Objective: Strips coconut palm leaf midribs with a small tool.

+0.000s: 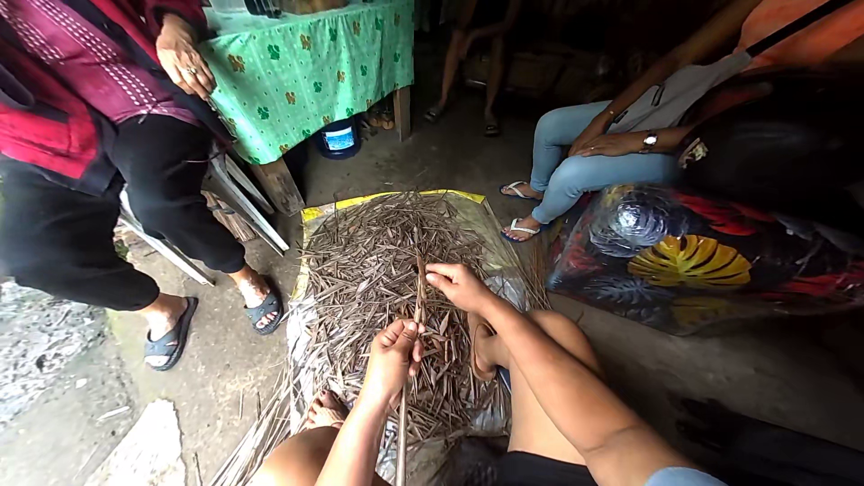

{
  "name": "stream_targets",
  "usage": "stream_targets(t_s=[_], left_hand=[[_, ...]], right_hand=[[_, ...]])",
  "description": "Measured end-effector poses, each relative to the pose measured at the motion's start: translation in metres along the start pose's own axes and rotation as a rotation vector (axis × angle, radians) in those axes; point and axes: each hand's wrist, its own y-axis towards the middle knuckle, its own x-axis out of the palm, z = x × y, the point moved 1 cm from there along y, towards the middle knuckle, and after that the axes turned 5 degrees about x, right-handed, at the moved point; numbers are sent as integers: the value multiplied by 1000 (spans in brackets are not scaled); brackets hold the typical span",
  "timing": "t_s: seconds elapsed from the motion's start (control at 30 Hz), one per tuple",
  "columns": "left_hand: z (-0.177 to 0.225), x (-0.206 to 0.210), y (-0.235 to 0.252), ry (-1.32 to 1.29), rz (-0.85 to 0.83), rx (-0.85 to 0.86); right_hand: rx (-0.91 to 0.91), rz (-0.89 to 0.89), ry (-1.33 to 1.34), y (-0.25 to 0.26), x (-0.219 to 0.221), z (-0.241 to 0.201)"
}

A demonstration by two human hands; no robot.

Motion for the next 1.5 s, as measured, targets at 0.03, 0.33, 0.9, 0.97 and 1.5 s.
stream_targets(t_s=[0.03, 0.33, 0.9, 0.97, 1.5], left_hand=[[0, -2, -2, -1, 3, 3], [-3, -17, -14, -24, 13, 2], [-4, -3, -9, -114, -65, -82], [-6, -2, -10, -118, -74, -83], [-7, -8, -7, -77, -72, -67]], right_hand=[[34, 22, 27, 6, -3, 2], [195, 185, 243, 2, -21, -1], [3, -12, 408, -11, 18, 1], [31, 44, 446, -1, 12, 3], [159, -444, 694, -27, 14, -15]])
